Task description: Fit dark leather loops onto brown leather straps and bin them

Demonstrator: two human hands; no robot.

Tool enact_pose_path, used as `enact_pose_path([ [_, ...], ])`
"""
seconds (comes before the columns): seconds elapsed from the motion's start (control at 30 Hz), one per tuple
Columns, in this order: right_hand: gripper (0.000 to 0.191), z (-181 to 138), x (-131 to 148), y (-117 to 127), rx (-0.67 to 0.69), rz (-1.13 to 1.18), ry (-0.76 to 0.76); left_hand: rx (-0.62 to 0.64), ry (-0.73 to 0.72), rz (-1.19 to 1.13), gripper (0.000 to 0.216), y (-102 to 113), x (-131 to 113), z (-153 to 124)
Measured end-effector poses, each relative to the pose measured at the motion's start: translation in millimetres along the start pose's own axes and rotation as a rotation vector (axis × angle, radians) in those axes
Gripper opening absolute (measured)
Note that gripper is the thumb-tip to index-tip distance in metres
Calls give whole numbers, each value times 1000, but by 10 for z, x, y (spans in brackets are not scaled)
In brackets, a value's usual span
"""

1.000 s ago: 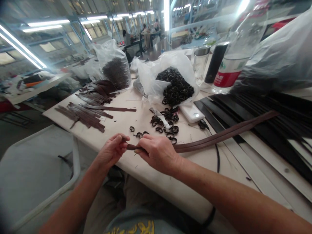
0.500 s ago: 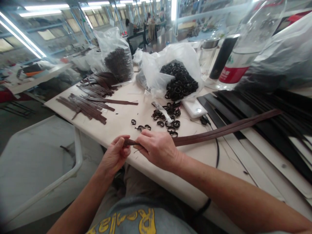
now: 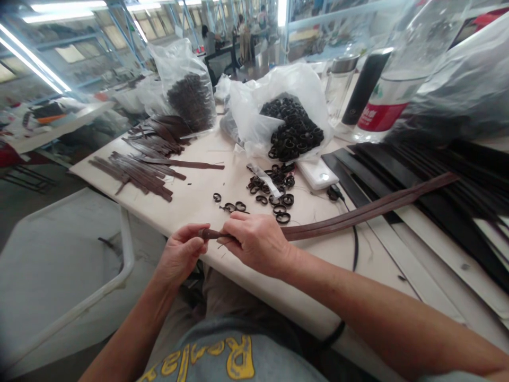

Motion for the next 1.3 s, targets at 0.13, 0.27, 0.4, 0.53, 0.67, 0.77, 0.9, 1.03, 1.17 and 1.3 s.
enact_pose_path([
  [0.13, 21, -20, -8, -65, 21, 61, -15, 38, 3, 119, 29, -53, 30, 0],
  [0.27, 14, -38, -74, -127, -11, 224, -54, 87, 51, 32, 28, -208, 96, -27],
  [0.4, 12, -19, -141, -162, 21, 308, -88, 10, 3, 52, 23, -150, 99, -43],
  [0.53, 14, 16, -140, -199, 195, 123, -112, -56, -82, 184, 21, 64, 42, -54],
  [0.67, 23, 11, -130, -243, 320, -103, -164, -54, -107, 228, 21, 175, 28, -72],
  [0.77, 25, -12, -133, -276, 368, -149, -215, -39, -86, 224, 20, 151, 59, -84],
  [0.9, 27, -46, -130, -301, 452, -38, -275, -7, -12, 184, 24, 12, 144, -106],
  [1.03, 29, -40, 12, -316, 532, 389, -183, 58, 5, 122, 27, -151, 177, -127],
  [1.17, 32, -35, -96, -307, 495, 149, -214, -73, -30, 128, 23, -19, 100, -108],
  [1.3, 33, -53, -195, -318, 456, -137, -233, -236, -103, 112, 18, 219, -44, -103],
])
Point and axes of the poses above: each hand's wrist, its own z-axis towards the middle knuckle, its own y-axis out of the back of the hand, x = y × z, the point moved 7 cm from there along z, towards the middle knuckle, and after that the axes turned 12 degrees about z, right-handed, at the moved point
